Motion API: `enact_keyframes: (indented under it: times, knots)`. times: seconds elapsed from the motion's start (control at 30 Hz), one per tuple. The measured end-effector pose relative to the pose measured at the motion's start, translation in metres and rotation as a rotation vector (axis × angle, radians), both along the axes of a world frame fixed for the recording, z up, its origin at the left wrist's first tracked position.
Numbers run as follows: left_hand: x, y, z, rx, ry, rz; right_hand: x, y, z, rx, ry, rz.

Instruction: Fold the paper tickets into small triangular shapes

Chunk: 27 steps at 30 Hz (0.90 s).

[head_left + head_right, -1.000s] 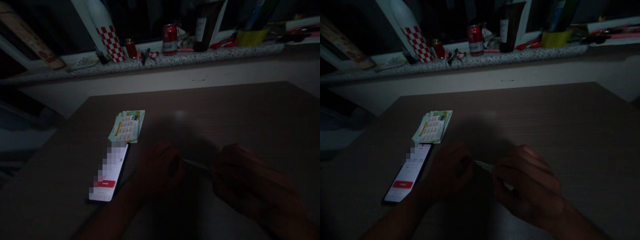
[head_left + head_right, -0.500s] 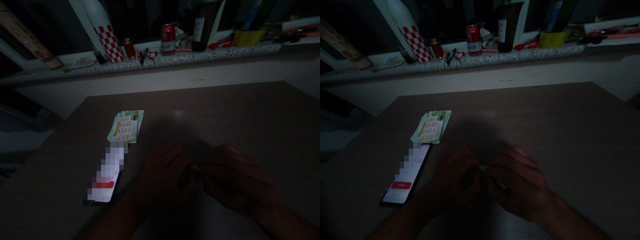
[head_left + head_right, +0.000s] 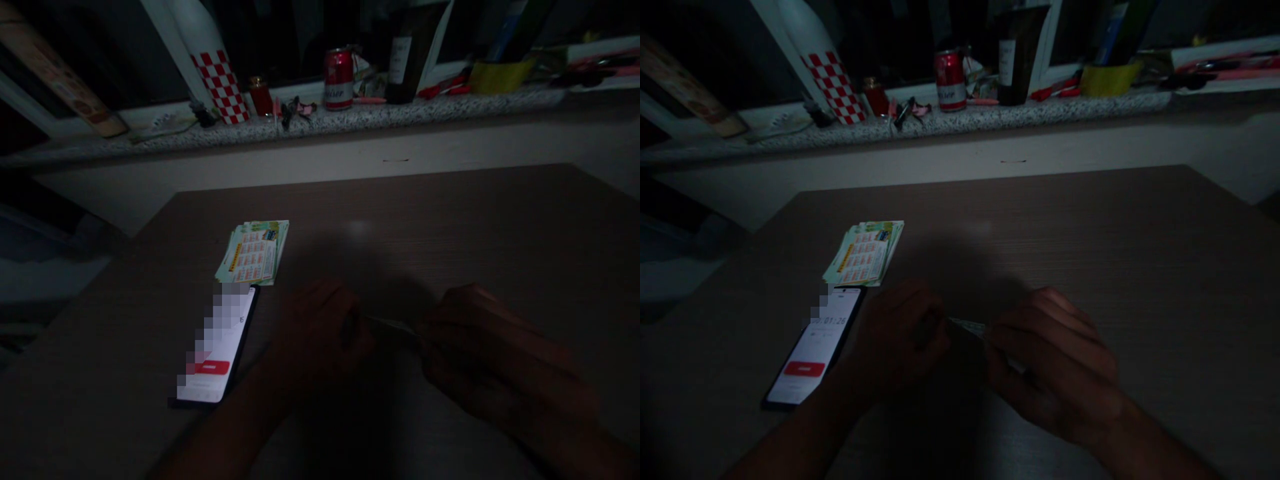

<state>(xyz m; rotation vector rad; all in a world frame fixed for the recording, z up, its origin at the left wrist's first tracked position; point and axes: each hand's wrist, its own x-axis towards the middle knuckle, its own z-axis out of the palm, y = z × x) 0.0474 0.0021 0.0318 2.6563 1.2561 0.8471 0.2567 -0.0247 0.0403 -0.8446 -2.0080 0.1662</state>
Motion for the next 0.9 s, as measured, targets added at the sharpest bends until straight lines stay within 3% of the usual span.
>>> enact_keyframes:
  times: [0.17,0.3,0.4,0.53,0.63,0.77,0.9]
  knots:
    - [-0.011,0.006,0.002,-0.084,0.007,0.055,0.007,0.0,-0.004,-0.022,0.055,-0.036]
    - [-0.008,0.001,0.004,-0.155,-0.162,-0.011,0.006,0.008,-0.016,-0.102,0.086,-0.026]
    - [0.001,-0.004,0.003,-0.358,-0.278,-0.068,0.002,0.013,-0.025,-0.206,0.085,-0.005]
    - [0.009,-0.005,-0.006,-0.83,-0.401,-0.074,-0.004,0.014,-0.032,-0.381,0.106,-0.02]
    - [0.01,-0.001,-0.013,-0.987,-0.531,-0.014,-0.004,0.013,-0.035,-0.524,0.181,-0.042]
    - [0.01,0.002,-0.015,-1.182,-0.736,0.02,-0.003,0.015,-0.039,-0.707,0.316,0.033]
    - [0.01,0.004,-0.016,-1.228,-0.818,0.041,-0.003,0.017,-0.039,-0.81,0.427,0.038]
